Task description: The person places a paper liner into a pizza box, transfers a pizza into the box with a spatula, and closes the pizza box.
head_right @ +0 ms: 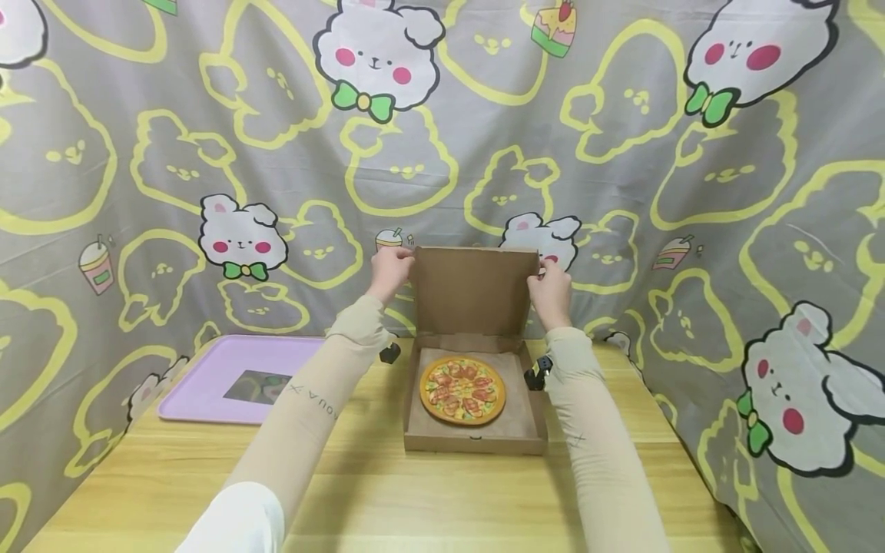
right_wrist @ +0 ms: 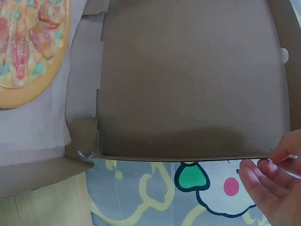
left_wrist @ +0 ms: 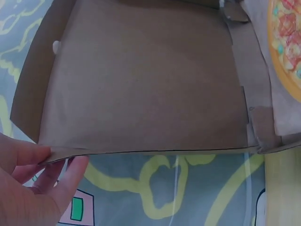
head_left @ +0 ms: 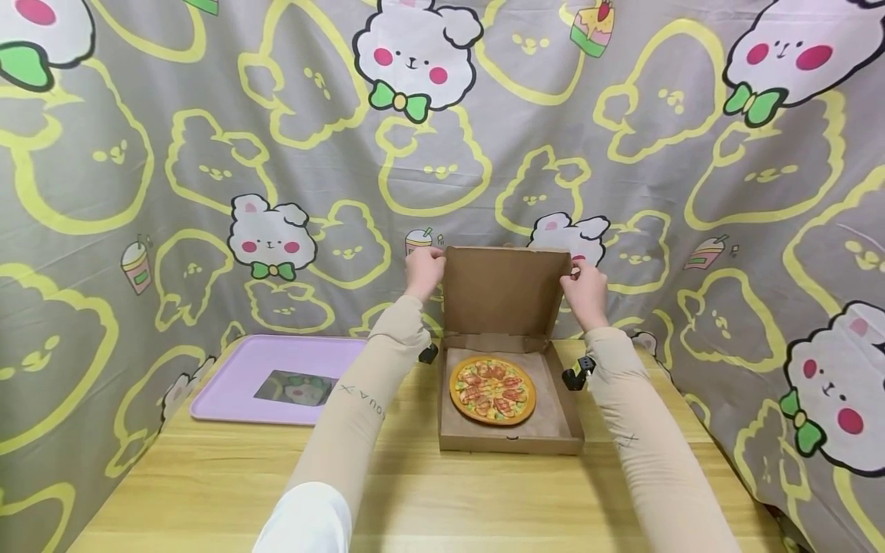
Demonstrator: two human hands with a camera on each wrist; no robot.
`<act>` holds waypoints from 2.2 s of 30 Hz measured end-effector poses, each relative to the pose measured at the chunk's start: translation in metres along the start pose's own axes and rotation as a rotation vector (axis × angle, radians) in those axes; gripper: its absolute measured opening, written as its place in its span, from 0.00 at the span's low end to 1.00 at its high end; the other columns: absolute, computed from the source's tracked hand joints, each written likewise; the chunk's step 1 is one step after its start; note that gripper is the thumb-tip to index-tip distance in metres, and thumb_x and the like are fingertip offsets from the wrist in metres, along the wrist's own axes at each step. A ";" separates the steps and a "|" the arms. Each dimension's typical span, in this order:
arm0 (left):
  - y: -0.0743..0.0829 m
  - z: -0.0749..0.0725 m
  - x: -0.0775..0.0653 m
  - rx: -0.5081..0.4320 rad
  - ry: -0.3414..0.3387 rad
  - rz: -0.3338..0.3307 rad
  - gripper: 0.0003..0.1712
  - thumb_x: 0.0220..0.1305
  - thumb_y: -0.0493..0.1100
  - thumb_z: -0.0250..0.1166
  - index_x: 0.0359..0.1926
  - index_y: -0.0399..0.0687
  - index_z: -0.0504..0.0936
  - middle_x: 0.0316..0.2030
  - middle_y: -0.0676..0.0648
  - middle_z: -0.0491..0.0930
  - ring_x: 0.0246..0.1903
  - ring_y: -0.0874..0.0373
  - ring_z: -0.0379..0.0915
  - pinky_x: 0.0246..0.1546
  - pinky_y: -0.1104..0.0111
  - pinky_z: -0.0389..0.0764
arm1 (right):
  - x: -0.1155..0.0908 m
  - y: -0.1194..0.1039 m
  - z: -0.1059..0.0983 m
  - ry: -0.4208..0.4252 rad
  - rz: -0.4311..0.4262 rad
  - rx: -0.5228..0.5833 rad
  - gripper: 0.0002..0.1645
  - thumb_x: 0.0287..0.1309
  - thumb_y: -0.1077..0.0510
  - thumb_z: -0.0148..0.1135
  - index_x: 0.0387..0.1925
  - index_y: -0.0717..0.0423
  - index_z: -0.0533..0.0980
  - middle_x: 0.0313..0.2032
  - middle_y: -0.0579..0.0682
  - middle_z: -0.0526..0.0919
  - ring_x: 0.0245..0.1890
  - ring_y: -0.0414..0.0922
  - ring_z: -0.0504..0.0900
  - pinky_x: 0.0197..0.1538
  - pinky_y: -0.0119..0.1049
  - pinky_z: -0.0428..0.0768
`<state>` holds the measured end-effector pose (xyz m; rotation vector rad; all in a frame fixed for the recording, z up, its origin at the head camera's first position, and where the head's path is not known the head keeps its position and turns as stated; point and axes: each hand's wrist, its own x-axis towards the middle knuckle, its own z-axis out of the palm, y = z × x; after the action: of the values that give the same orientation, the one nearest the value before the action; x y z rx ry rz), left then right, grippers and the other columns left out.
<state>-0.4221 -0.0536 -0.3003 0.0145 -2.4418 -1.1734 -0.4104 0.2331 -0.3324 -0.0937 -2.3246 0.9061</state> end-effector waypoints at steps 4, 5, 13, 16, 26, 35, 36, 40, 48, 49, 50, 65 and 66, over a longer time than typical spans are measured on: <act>0.002 -0.002 -0.001 -0.030 0.023 0.011 0.13 0.65 0.40 0.60 0.47 0.47 0.87 0.49 0.45 0.85 0.52 0.46 0.79 0.55 0.57 0.78 | -0.001 -0.003 -0.004 0.015 -0.012 0.016 0.20 0.54 0.62 0.53 0.48 0.62 0.78 0.33 0.62 0.83 0.36 0.60 0.78 0.41 0.52 0.76; 0.003 -0.002 -0.002 -0.040 0.027 0.014 0.13 0.65 0.41 0.60 0.47 0.47 0.87 0.48 0.45 0.86 0.52 0.46 0.79 0.55 0.57 0.78 | -0.002 -0.004 -0.005 0.020 -0.015 0.027 0.20 0.54 0.62 0.53 0.48 0.62 0.78 0.33 0.62 0.82 0.37 0.60 0.78 0.42 0.52 0.76; 0.008 -0.004 -0.007 -0.151 0.083 0.076 0.13 0.67 0.41 0.61 0.48 0.45 0.86 0.46 0.44 0.86 0.46 0.50 0.82 0.52 0.61 0.80 | -0.005 -0.009 -0.014 0.141 -0.052 0.112 0.15 0.53 0.63 0.54 0.42 0.62 0.78 0.33 0.61 0.82 0.37 0.59 0.78 0.42 0.51 0.74; 0.007 -0.004 -0.009 -0.194 0.101 0.085 0.12 0.67 0.40 0.60 0.48 0.44 0.86 0.44 0.43 0.87 0.42 0.50 0.83 0.49 0.62 0.81 | -0.006 -0.010 -0.015 0.147 -0.052 0.134 0.15 0.53 0.63 0.54 0.43 0.61 0.78 0.33 0.61 0.82 0.37 0.58 0.79 0.42 0.49 0.74; -0.010 -0.001 -0.033 -0.236 0.078 0.129 0.12 0.66 0.40 0.62 0.46 0.41 0.85 0.41 0.43 0.87 0.36 0.51 0.83 0.36 0.66 0.83 | -0.032 -0.001 -0.018 0.113 -0.055 0.196 0.20 0.49 0.66 0.56 0.47 0.64 0.76 0.33 0.64 0.81 0.35 0.58 0.80 0.45 0.46 0.74; -0.035 -0.002 -0.066 -0.303 0.031 0.138 0.12 0.63 0.38 0.64 0.46 0.38 0.84 0.41 0.38 0.85 0.39 0.47 0.82 0.42 0.61 0.84 | -0.065 0.014 -0.013 0.006 0.026 0.229 0.22 0.55 0.65 0.55 0.53 0.63 0.74 0.45 0.64 0.84 0.42 0.58 0.85 0.46 0.42 0.81; -0.038 -0.002 -0.069 -0.304 0.027 0.138 0.12 0.63 0.38 0.65 0.46 0.38 0.84 0.41 0.38 0.85 0.40 0.46 0.82 0.44 0.60 0.84 | -0.068 0.015 -0.012 -0.003 0.031 0.233 0.22 0.55 0.64 0.55 0.53 0.62 0.74 0.45 0.64 0.84 0.42 0.58 0.85 0.45 0.39 0.81; -0.043 -0.004 -0.082 -0.332 -0.007 0.127 0.14 0.62 0.37 0.65 0.48 0.37 0.82 0.41 0.37 0.85 0.42 0.45 0.81 0.47 0.58 0.83 | -0.079 0.018 -0.013 -0.013 0.041 0.250 0.21 0.56 0.63 0.55 0.53 0.62 0.74 0.44 0.63 0.84 0.40 0.53 0.86 0.38 0.22 0.77; -0.055 -0.003 -0.104 -0.350 -0.083 0.089 0.15 0.61 0.35 0.64 0.50 0.39 0.80 0.42 0.38 0.82 0.43 0.44 0.82 0.45 0.59 0.84 | -0.098 0.026 -0.016 -0.038 0.056 0.298 0.14 0.60 0.62 0.56 0.47 0.65 0.75 0.41 0.65 0.85 0.21 0.20 0.75 0.27 0.15 0.74; -0.057 -0.002 -0.106 -0.351 -0.084 0.093 0.16 0.61 0.34 0.64 0.50 0.39 0.79 0.41 0.38 0.82 0.43 0.44 0.82 0.45 0.58 0.84 | -0.100 0.027 -0.016 -0.043 0.058 0.304 0.14 0.60 0.62 0.56 0.46 0.65 0.75 0.41 0.65 0.85 0.21 0.19 0.75 0.28 0.14 0.75; -0.058 -0.001 -0.107 -0.349 -0.083 0.098 0.16 0.61 0.34 0.64 0.50 0.39 0.79 0.41 0.38 0.82 0.43 0.44 0.82 0.46 0.58 0.84 | -0.102 0.028 -0.015 -0.043 0.062 0.305 0.14 0.60 0.62 0.57 0.46 0.65 0.75 0.40 0.65 0.85 0.22 0.19 0.75 0.28 0.14 0.75; -0.069 0.009 -0.100 -0.465 -0.035 0.141 0.13 0.60 0.32 0.63 0.47 0.39 0.81 0.38 0.38 0.82 0.39 0.44 0.83 0.37 0.66 0.84 | -0.103 0.029 -0.005 -0.022 0.082 0.493 0.14 0.66 0.64 0.54 0.48 0.71 0.72 0.43 0.68 0.79 0.26 0.18 0.76 0.37 0.18 0.81; -0.069 0.009 -0.099 -0.478 -0.031 0.142 0.13 0.60 0.32 0.63 0.47 0.39 0.81 0.38 0.38 0.82 0.38 0.43 0.83 0.36 0.67 0.84 | -0.102 0.028 -0.005 -0.019 0.083 0.498 0.14 0.66 0.64 0.54 0.48 0.72 0.72 0.43 0.69 0.79 0.26 0.18 0.76 0.36 0.18 0.81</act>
<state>-0.3476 -0.0725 -0.3937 -0.3148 -2.0859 -1.6636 -0.3302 0.2291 -0.4018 0.0278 -2.0558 1.5029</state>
